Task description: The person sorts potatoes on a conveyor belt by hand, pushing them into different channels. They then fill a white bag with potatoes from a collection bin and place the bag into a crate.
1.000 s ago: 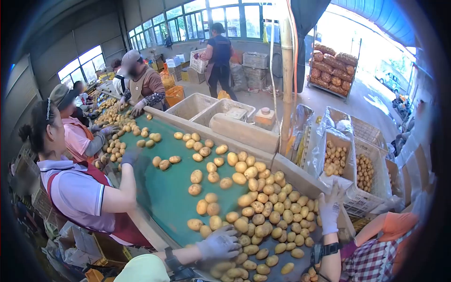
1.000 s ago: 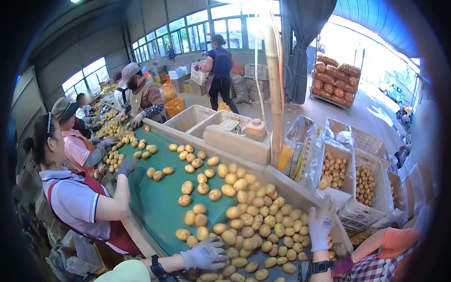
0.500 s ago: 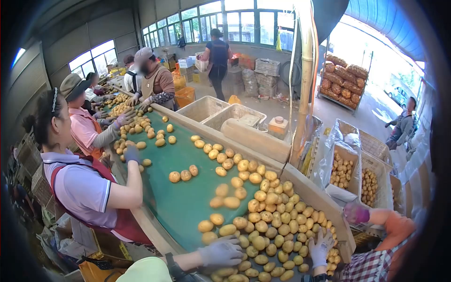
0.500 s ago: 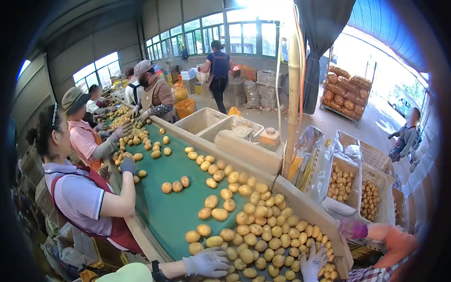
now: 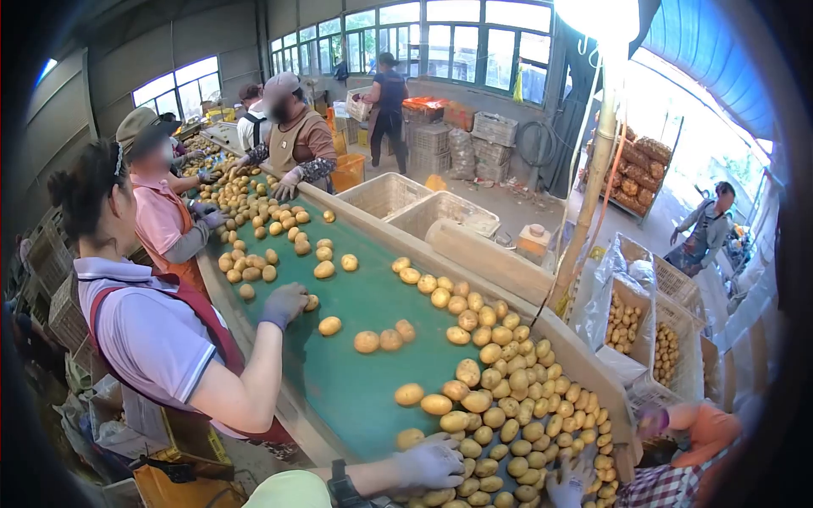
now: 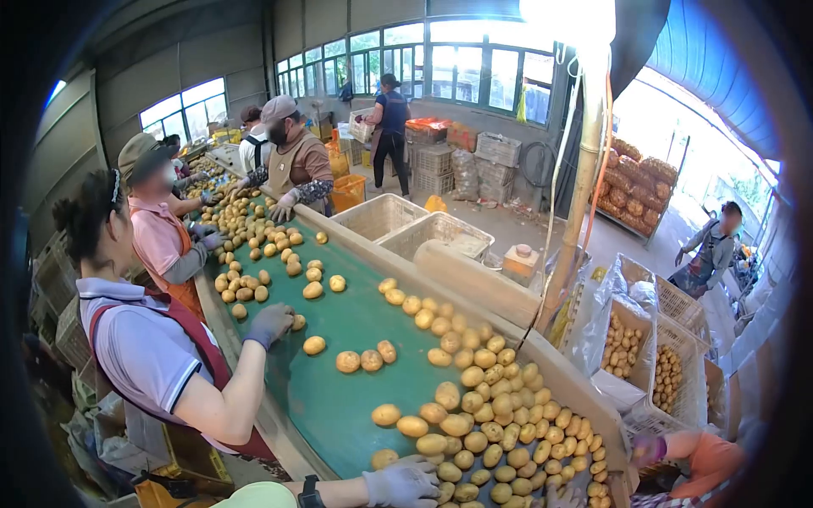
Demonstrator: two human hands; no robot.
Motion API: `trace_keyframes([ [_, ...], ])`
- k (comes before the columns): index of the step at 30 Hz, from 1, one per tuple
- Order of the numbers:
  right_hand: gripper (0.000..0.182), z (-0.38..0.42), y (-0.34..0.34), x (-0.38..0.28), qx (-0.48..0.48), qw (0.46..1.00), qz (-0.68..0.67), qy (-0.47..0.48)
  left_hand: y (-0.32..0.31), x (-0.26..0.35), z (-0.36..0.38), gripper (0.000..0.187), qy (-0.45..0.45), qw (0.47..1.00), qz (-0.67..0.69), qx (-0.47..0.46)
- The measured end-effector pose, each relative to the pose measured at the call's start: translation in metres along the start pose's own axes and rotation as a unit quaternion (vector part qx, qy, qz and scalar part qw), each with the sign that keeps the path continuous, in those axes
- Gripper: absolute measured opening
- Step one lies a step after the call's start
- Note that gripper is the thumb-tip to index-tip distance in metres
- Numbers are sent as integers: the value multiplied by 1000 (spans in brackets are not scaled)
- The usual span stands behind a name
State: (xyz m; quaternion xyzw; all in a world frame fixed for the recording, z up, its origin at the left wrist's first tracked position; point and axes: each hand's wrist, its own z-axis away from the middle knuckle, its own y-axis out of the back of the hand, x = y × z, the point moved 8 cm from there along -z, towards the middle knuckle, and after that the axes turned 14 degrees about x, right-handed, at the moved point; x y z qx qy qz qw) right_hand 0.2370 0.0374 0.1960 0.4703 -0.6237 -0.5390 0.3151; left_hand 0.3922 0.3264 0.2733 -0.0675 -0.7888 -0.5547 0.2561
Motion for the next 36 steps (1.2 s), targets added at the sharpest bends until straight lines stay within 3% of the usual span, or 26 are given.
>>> trace_keyframes([
  [1,67,-2,1,9,9,994,65,-82,-4,0,-2,38,9,999,-15,-43],
  [4,71,15,-61,-73,29,998,14,-45,-13,-7,-1,41,21,996,-7,-84],
  [5,72,22,-83,-107,38,999,-14,-26,-16,-10,-2,43,48,989,-29,-137],
  [7,74,22,-74,-139,46,998,-42,-5,-16,-13,2,44,52,992,-15,-114],
  [9,83,41,-44,-175,-68,978,-181,79,-8,-16,5,44,65,996,-8,-53],
  [13,83,61,-14,-103,-53,996,-76,17,-2,-12,3,43,67,995,26,-71],
  [18,84,78,-33,-73,-37,998,25,-54,-11,-16,1,44,77,987,73,-120],
  [28,86,110,-66,-64,-17,995,84,-52,-9,-7,8,44,52,984,39,-165],
  [36,87,142,-92,-38,38,994,101,-24,-17,-4,6,43,80,982,36,-165],
])
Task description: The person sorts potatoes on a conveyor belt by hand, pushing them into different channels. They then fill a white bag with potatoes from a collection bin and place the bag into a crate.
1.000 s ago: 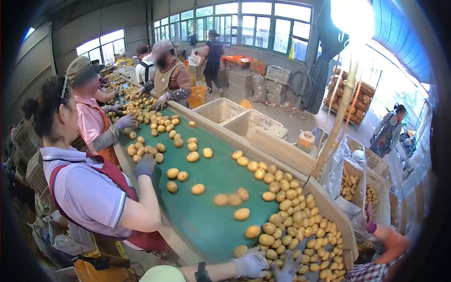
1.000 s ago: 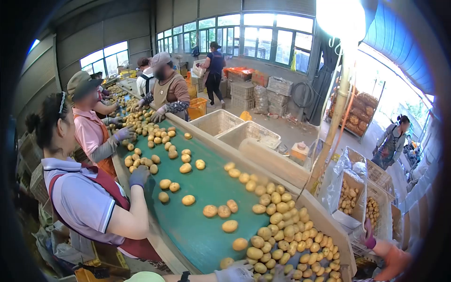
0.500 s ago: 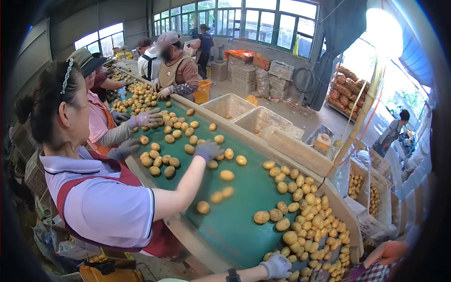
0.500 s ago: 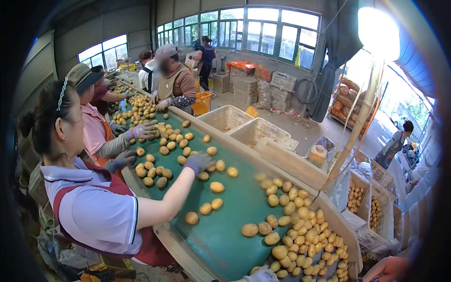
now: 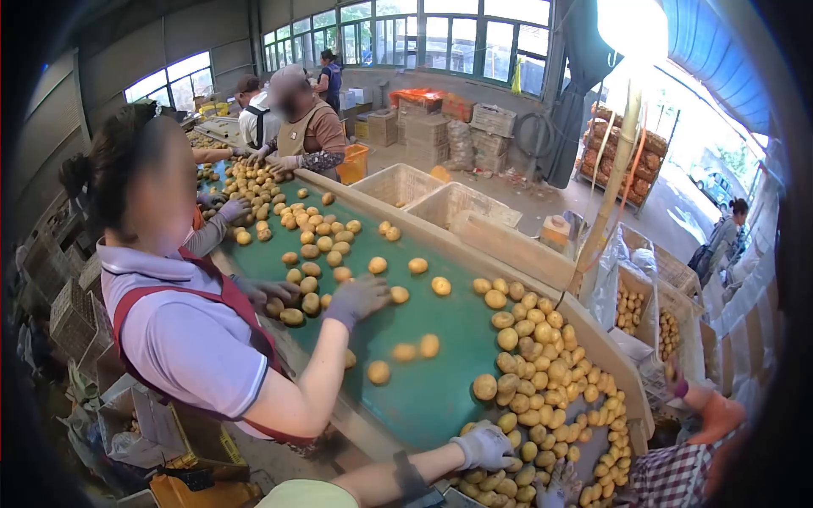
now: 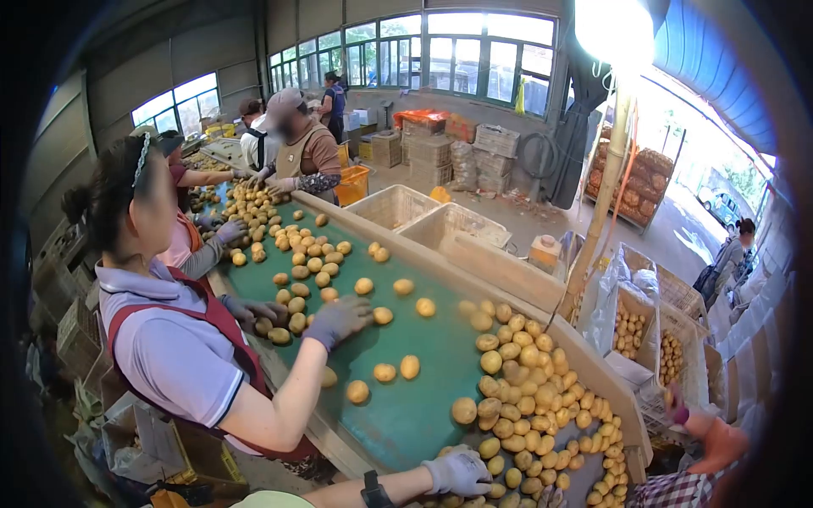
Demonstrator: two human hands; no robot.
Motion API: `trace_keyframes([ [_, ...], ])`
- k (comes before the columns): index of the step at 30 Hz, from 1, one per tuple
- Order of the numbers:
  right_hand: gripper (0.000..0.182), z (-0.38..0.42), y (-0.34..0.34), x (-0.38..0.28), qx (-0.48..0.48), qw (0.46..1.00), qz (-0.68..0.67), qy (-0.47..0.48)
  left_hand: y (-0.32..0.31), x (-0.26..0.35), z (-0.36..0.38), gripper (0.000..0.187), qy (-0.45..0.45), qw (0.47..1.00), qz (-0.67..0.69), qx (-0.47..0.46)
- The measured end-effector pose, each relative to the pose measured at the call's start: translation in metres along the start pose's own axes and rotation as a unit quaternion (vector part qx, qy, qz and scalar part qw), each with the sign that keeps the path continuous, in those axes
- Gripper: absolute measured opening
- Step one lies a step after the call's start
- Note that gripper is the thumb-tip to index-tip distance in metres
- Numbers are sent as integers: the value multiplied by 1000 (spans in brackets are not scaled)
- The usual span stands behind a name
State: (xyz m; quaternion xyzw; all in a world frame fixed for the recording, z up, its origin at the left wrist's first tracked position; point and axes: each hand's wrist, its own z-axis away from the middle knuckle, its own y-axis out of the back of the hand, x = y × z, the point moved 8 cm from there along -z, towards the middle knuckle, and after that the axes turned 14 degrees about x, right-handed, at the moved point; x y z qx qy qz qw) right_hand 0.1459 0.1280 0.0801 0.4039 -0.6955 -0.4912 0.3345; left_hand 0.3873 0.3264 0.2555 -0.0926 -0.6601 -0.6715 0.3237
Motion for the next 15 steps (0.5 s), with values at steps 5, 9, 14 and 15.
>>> trace_keyframes([
  [5,88,12,-22,16,36,999,11,17,3,18,-2,43,-1,999,-45,2],
  [9,89,18,-28,20,75,995,35,52,2,17,6,44,-22,1000,-13,13],
  [14,83,-11,24,20,-169,961,-212,-63,16,4,14,46,-4,999,16,42],
  [15,73,-30,34,37,-162,946,-265,-93,14,0,13,46,-9,999,36,36],
])
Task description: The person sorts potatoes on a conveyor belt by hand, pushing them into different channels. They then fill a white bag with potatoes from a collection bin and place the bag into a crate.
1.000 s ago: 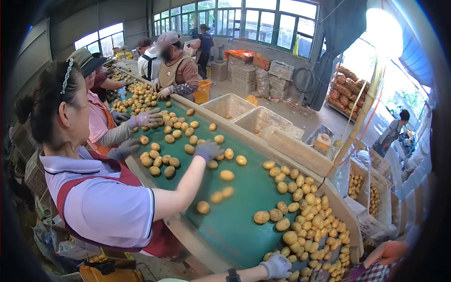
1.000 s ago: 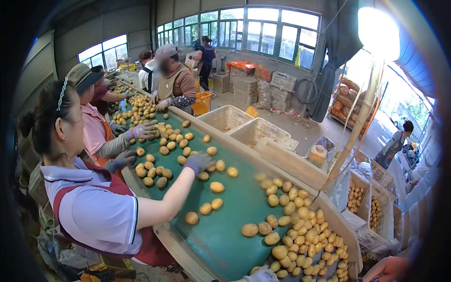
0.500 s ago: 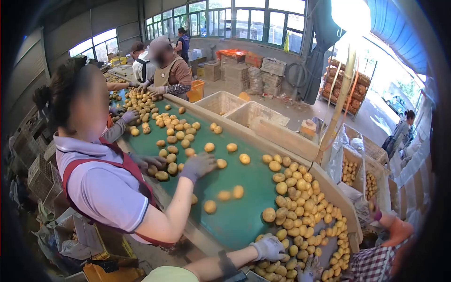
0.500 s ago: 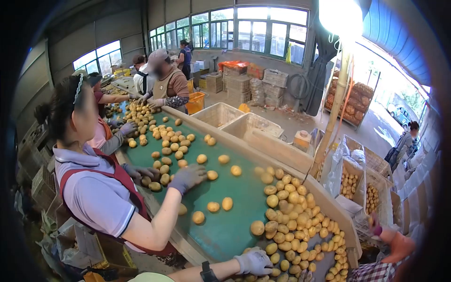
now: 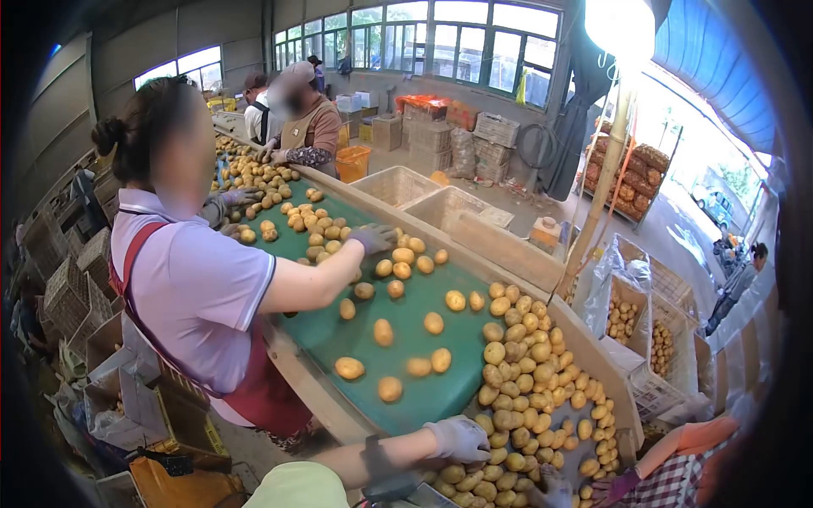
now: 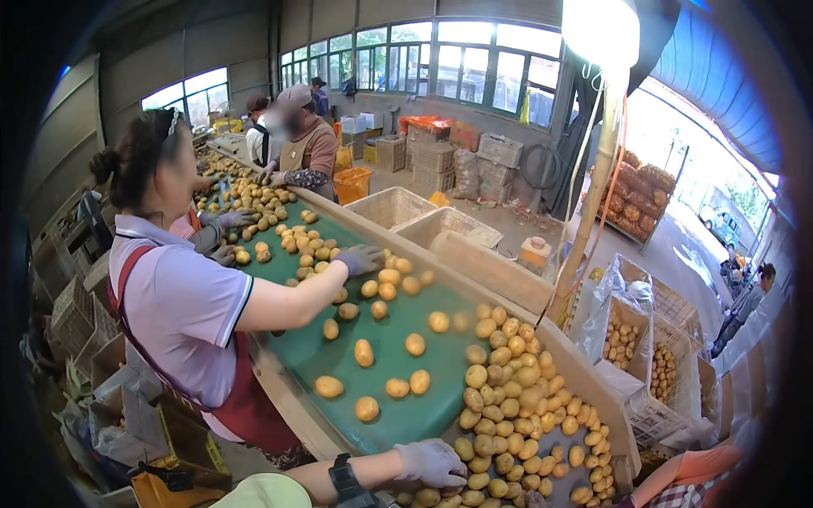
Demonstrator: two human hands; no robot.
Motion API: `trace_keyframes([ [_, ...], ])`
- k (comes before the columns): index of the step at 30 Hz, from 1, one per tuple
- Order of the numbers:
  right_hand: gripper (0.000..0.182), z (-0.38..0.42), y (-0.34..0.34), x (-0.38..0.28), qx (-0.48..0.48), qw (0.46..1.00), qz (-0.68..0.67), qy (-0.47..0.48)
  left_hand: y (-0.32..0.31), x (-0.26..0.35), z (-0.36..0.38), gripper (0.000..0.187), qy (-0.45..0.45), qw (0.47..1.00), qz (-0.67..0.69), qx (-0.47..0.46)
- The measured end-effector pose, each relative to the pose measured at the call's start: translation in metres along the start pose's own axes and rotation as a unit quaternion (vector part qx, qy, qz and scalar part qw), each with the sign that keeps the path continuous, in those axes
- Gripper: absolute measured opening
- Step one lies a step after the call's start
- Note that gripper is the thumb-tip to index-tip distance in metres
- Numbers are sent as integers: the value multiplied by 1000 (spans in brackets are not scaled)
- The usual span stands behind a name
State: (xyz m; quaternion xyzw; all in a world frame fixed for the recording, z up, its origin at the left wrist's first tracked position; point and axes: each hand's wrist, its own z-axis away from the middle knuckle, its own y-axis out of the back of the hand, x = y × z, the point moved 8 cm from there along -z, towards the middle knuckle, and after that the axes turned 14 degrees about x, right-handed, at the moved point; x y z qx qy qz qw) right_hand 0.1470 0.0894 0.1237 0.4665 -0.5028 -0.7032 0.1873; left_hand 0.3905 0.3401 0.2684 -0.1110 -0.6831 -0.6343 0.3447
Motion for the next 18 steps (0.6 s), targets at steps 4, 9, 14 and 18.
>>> trace_keyframes([
  [4,42,-81,73,36,266,955,-115,-63,12,2,3,41,-17,999,22,-17],
  [9,83,-46,-28,-67,95,989,105,35,4,4,-14,32,-29,998,51,0],
  [14,57,40,40,-51,55,993,-13,107,-7,33,-29,29,-84,996,-7,41],
  [18,40,82,70,15,123,988,-17,-87,-46,99,-32,47,-267,956,-100,-74],
])
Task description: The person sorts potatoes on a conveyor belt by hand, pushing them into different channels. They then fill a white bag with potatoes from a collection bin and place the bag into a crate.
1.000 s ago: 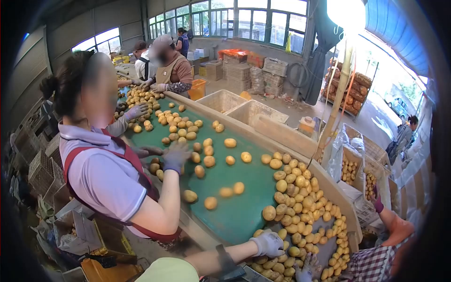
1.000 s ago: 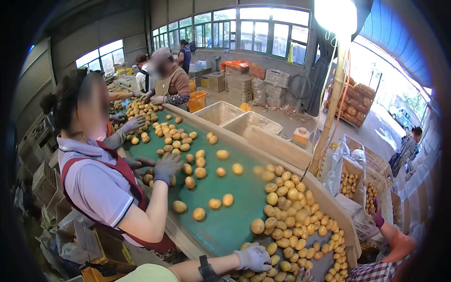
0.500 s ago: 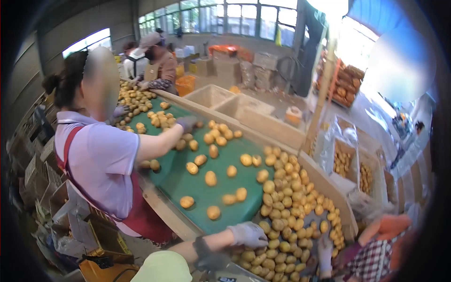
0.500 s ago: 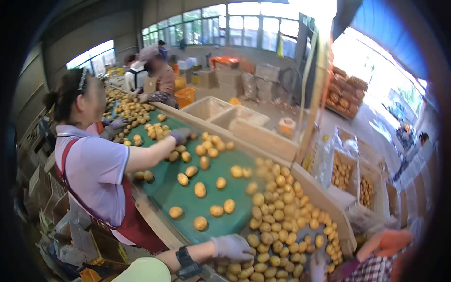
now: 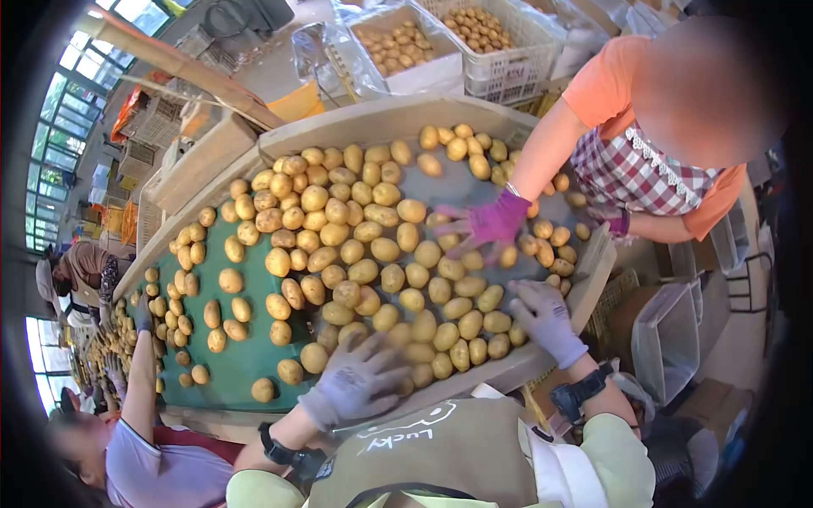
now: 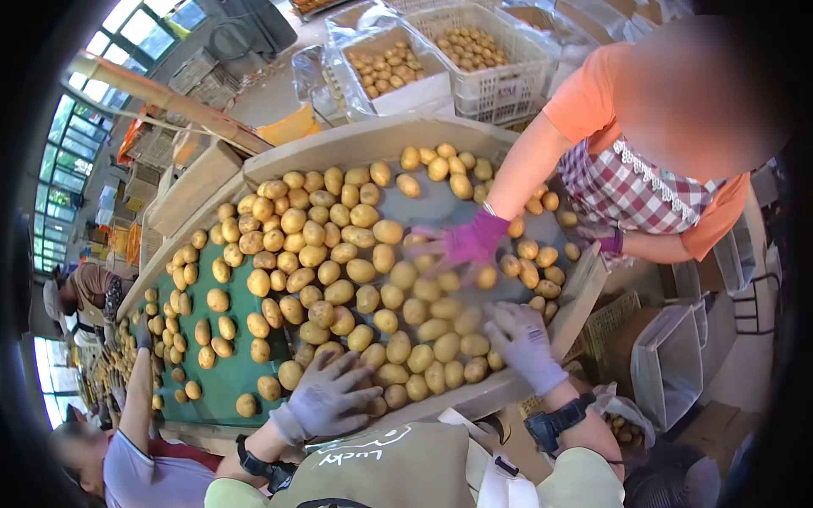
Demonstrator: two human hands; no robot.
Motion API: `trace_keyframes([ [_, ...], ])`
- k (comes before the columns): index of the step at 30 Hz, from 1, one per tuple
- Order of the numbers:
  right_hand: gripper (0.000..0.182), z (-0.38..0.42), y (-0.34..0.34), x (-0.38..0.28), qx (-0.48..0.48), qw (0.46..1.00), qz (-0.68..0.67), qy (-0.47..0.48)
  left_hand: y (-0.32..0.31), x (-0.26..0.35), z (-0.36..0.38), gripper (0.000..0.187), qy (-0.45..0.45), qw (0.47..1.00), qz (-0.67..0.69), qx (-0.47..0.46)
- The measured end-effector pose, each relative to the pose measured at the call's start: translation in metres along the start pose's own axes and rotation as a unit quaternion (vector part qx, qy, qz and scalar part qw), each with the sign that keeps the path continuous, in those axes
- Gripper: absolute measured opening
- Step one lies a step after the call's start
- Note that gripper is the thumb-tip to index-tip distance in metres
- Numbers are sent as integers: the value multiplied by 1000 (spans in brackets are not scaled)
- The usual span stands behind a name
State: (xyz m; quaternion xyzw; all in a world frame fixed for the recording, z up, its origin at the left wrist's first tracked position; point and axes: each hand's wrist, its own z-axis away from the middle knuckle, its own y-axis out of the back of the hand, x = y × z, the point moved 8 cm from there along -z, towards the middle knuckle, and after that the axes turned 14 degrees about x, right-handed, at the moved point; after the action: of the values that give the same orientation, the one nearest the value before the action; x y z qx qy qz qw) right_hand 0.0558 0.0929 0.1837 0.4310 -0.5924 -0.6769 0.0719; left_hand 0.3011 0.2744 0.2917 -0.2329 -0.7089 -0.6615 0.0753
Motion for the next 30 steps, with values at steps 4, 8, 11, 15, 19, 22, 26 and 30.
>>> trace_keyframes([
  [4,27,5,42,2,177,979,-81,-57,-51,-28,-27,90,-86,977,-91,-173],
  [8,27,15,35,30,215,940,-217,-151,-21,-102,-116,106,-17,978,-198,-72],
  [11,28,23,24,53,234,850,-383,-277,17,-172,-154,82,96,923,-363,82],
  [15,28,20,24,52,225,856,-373,-279,-12,-157,-144,74,96,963,-246,48],
  [19,27,17,43,66,273,872,-310,-263,-52,-75,-72,63,1,986,-157,-55],
  [22,25,10,61,75,261,912,-218,-231,-40,-37,-21,56,51,985,-84,-144],
  [26,26,8,34,42,-27,990,-104,-94,-28,-35,29,51,168,975,39,-139],
  [30,31,8,-1,5,-182,983,-14,33,-29,-25,36,52,175,980,16,-94],
])
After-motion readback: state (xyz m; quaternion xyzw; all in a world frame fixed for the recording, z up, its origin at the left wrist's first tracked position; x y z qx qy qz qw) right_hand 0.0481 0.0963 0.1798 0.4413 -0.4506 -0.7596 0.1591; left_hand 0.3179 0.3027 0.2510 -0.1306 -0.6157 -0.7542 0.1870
